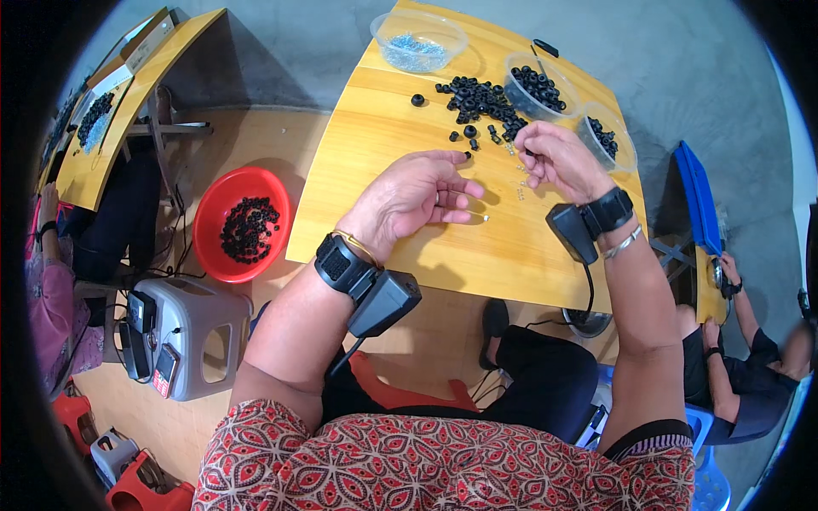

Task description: Assembling black plastic components by hand.

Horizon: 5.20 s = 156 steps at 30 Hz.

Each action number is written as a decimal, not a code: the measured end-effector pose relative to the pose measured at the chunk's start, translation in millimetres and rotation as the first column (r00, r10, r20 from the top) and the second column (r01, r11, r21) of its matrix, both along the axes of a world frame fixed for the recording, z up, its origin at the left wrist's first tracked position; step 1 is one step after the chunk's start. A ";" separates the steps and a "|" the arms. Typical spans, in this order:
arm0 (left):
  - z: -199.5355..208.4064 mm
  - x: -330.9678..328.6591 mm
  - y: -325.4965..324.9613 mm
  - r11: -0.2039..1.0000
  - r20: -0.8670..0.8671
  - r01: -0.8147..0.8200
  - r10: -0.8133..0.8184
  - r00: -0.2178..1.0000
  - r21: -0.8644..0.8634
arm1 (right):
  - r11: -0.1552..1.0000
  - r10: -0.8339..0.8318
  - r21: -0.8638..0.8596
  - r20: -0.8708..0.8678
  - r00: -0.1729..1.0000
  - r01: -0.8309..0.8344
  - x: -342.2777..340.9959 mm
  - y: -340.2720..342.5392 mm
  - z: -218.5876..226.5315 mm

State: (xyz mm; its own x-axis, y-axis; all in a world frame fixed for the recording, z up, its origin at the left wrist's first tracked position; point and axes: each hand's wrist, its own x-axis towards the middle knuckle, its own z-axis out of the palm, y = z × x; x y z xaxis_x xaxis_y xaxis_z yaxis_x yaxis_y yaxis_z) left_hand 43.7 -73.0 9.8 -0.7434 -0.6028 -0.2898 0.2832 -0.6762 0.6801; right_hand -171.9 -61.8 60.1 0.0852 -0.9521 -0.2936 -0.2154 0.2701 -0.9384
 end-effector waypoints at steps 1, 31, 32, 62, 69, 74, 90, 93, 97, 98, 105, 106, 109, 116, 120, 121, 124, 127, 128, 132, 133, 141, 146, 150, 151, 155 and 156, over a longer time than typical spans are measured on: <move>0.7 -0.1 -0.1 1.000 0.005 0.004 -0.004 1.000 0.016 | 1.000 0.012 0.009 -0.064 0.998 -0.011 0.8 -5.3 0.5; 17.9 -3.6 26.5 0.997 -0.271 -0.013 -0.007 0.963 -0.070 | 0.745 0.029 -0.525 -0.592 0.806 -0.412 40.6 50.2 20.9; 18.8 -6.5 28.6 0.995 -0.259 0.000 -0.025 0.966 -0.096 | 0.752 0.035 -0.510 -0.602 0.798 -0.417 40.4 57.7 24.3; 6.5 -42.9 49.5 0.997 -0.167 0.077 -0.077 0.983 -0.009 | 0.886 -0.033 -0.441 0.247 0.968 0.142 -13.0 107.8 -28.1; 4.0 -42.3 49.5 0.997 -0.192 0.067 -0.071 0.979 -0.027 | 0.841 -0.058 -0.528 0.134 0.989 0.121 -7.6 109.5 -25.8; -0.2 -40.3 47.5 0.999 -0.124 0.033 -0.031 0.992 0.008 | 0.905 -0.109 -0.378 0.237 0.965 0.195 -16.8 104.6 -29.9; 5.0 -20.6 29.5 0.893 -0.172 -0.421 0.445 0.879 0.161 | 0.917 -0.241 -0.362 -0.167 0.956 0.168 -12.6 86.6 -39.1; 7.0 -19.4 29.1 0.914 -0.172 -0.384 0.403 0.899 0.133 | 0.905 -0.173 -0.409 -0.603 0.779 -0.115 -3.5 77.8 -22.9; 12.0 -18.0 30.2 0.954 -0.222 -0.275 0.296 0.929 0.123 | 0.924 -0.049 -0.289 -0.737 0.675 -0.249 -7.9 57.6 -23.3; 13.1 -17.7 31.0 0.959 -0.253 -0.244 0.274 0.928 0.142 | 0.923 -0.032 -0.271 -0.761 0.648 -0.273 -7.5 53.3 -26.4; 9.6 -16.2 31.8 0.971 -0.424 -0.075 0.167 0.890 0.225 | 0.871 -0.032 -0.302 -0.822 0.569 -0.387 -5.8 41.1 -35.3; 10.3 -15.5 32.0 0.968 -0.421 -0.073 0.171 0.891 0.240 | 0.883 -0.015 -0.288 -0.807 0.590 -0.371 -6.1 41.8 -35.3; 11.0 -14.4 31.8 0.964 -0.414 -0.072 0.177 0.893 0.257 | 0.922 0.020 -0.238 -0.759 0.651 -0.305 -3.8 44.5 -34.3; 12.1 -17.6 32.3 0.953 -0.375 -0.102 0.209 0.903 0.287 | 0.919 0.011 -0.250 -0.757 0.653 -0.305 5.8 37.5 -29.0; 14.2 -19.3 33.5 0.980 -0.335 -0.168 0.194 0.922 0.104 | 0.906 0.032 -0.215 -0.825 0.564 -0.365 4.9 32.1 -30.9; 13.3 -18.2 32.9 0.983 -0.334 -0.172 0.183 0.925 0.064 | 0.906 0.041 -0.202 -0.832 0.554 -0.371 5.1 32.1 -30.8; 11.9 -15.3 30.3 0.984 -0.325 -0.169 0.175 0.929 0.048 | 0.908 0.067 -0.188 -0.818 0.572 -0.375 2.7 34.8 -31.5; 8.6 -12.8 27.6 0.980 -0.292 -0.180 0.197 0.936 0.085 | 0.925 0.090 -0.185 -0.743 0.663 -0.332 -3.5 37.1 -28.2; 7.1 -12.7 27.4 0.977 -0.278 -0.187 0.207 0.938 0.098 | 0.942 0.105 -0.147 -0.725 0.680 -0.302 -4.2 39.2 -23.9; 5.8 -15.9 26.7 0.962 -0.243 -0.225 0.258 0.935 0.156 | 0.946 0.037 -0.199 -0.719 0.694 -0.256 -9.1 43.0 -25.3; 5.7 -16.1 27.0 0.959 -0.235 -0.230 0.265 0.935 0.165 | 0.949 0.041 -0.180 -0.743 0.668 -0.258 -7.2 42.7 -23.9; 3.4 -20.1 28.0 0.970 -0.210 -0.181 0.213 0.954 0.162 | 0.901 -0.014 -0.241 -0.847 0.531 -0.361 -9.3 35.1 -35.4; -3.3 -22.4 31.3 0.980 -0.245 -0.120 0.156 0.957 0.157 | 0.820 -0.089 -0.451 -0.709 0.700 -0.352 -5.6 50.0 -19.2; 1.9 -26.4 38.5 0.994 -0.286 -0.016 0.047 0.957 0.109 | 0.843 -0.187 -0.523 -0.507 0.842 -0.128 9.8 89.6 2.8; 0.7 -25.7 39.3 0.995 -0.299 0.003 0.028 0.954 0.104 | 0.871 -0.197 -0.488 -0.442 0.875 -0.050 16.4 98.0 4.5; 1.1 -32.0 43.1 0.997 -0.291 0.038 -0.016 0.957 0.070 | 0.809 -0.214 -0.587 -0.320 0.923 -0.016 24.0 116.1 -6.5; 2.5 -33.1 44.2 0.997 -0.267 0.033 -0.015 0.964 0.063 | 0.790 -0.231 -0.610 -0.390 0.891 -0.062 27.1 117.3 -4.3</move>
State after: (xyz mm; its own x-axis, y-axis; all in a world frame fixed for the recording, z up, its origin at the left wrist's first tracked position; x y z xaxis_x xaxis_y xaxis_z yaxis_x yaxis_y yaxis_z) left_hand 10.5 -28.8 12.4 -0.8129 -0.5702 -0.1182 0.4315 -0.7260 0.5355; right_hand -144.8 55.5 55.9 0.0034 -0.9388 0.3445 -0.6301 -0.2696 -0.7282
